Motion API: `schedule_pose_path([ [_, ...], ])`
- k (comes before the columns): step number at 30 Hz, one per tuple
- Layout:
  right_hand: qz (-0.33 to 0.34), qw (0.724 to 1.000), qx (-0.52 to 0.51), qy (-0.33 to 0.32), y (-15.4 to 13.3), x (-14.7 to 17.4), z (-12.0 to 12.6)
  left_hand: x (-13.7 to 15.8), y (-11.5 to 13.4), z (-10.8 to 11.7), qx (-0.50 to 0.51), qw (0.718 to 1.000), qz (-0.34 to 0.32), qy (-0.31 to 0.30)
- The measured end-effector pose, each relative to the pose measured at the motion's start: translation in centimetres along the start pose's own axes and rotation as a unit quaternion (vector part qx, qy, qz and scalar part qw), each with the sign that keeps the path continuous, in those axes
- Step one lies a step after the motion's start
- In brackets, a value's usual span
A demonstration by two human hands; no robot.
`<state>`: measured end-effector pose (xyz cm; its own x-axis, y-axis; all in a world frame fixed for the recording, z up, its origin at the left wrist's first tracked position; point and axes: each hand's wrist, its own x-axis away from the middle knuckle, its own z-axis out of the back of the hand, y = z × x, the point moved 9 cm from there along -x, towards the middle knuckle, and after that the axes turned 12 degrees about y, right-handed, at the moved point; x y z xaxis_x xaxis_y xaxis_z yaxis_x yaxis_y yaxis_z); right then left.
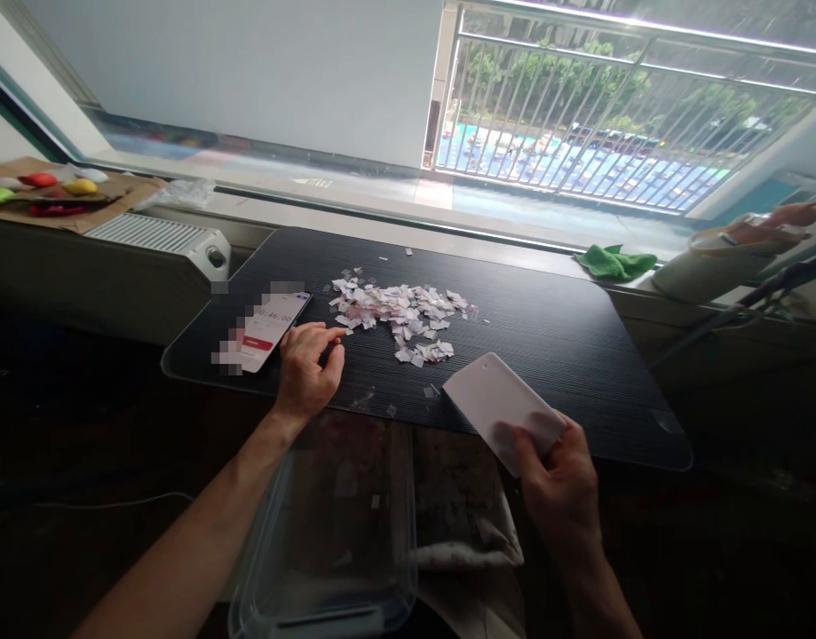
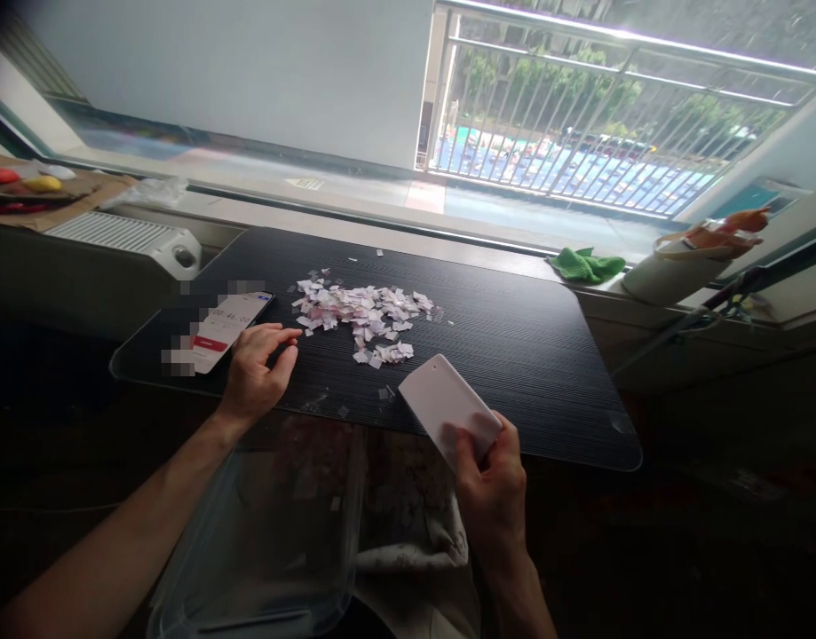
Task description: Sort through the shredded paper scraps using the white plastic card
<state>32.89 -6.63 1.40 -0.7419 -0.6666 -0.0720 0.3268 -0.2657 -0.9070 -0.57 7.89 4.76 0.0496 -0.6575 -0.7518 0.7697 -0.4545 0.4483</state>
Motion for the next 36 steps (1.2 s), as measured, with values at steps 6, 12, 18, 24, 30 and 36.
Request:
schedule_pose_path([
  [6, 0.001, 0.999, -0.041, -0.035, -0.7, 2.9, -3.8, 0.1, -0.2, -0.1, -0.003, 1.000, 0.005, 0.002],
  [12, -0.007, 0.996, -0.066, -0.061, -1.0, 2.5, -5.0, 0.1, -0.2, -0.2, -0.003, 1.000, 0.010, 0.001],
  [18, -0.030, 0.999, -0.026, -0.004, -0.5, 1.0, -1.7, 0.1, -0.2, -0.2, -0.002, 1.000, 0.015, -0.005],
  [24, -0.035, 0.996, -0.067, -0.048, -1.5, 3.2, -3.8, 0.1, 0.0, -0.1, -0.002, 1.000, -0.001, 0.004],
  [30, -0.020, 0.997, -0.075, -0.030, -1.6, 1.2, -4.2, 0.1, -0.1, -0.1, -0.002, 1.000, 0.009, 0.003],
  [36, -0.027, 0.992, -0.096, -0.075, -1.2, 0.5, -5.5, 0.1, -0.2, -0.2, -0.005, 1.000, 0.018, -0.001],
])
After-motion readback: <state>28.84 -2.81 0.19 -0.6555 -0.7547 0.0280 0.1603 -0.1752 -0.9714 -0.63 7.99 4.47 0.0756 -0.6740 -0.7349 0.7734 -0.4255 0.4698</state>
